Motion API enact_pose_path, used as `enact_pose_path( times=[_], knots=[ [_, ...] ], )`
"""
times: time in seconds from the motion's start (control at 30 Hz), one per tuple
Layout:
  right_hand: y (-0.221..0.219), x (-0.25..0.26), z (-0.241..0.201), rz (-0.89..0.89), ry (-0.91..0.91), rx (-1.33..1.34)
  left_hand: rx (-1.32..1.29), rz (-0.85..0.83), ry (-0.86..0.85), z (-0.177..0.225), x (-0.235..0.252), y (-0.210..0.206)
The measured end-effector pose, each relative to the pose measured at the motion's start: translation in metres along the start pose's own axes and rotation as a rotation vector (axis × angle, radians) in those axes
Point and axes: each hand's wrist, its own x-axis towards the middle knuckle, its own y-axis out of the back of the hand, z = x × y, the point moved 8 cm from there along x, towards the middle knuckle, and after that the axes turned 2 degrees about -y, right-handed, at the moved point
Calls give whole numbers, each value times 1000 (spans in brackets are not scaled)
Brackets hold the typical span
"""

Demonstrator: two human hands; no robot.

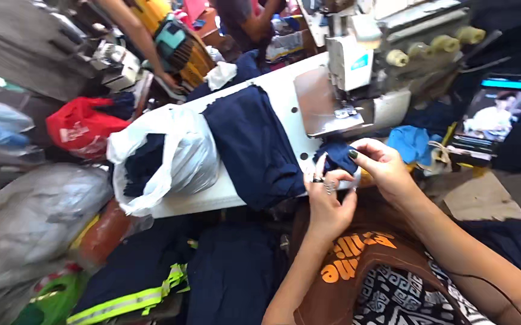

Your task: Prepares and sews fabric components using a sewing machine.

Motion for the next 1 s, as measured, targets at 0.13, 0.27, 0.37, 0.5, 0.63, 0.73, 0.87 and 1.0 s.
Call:
enact_pose_path(
  times=[0.13, 0.27, 0.37, 0.5, 0.63, 0.73, 0.87, 1.0],
  knots=[
    [-10, 1, -10, 0, 171, -238, 95, -9, -53, 8, -7, 6],
    [-15, -3, -31, 58, 468, -526, 63, -109, -66, 9, -19, 9],
    [-21, 0, -42, -70, 499, -590, -60, 73, 56, -2, -23, 38],
    [-53, -16, -44, -409, 556, -657, -185, 76, 188, -19, -14, 56],
    [-63, -26, -37, -469, 350, -474, -496, -106, 436, -32, -21, 34],
    [-60, -19, -22, -491, 156, -199, -727, -33, 426, -40, -29, 41],
    [-69, -34, 20, -694, -258, 50, -1077, 55, 390, -49, -36, 51],
    [-81, -31, 28, -701, -287, 112, -1040, 48, 431, -55, -45, 63]
  ],
)
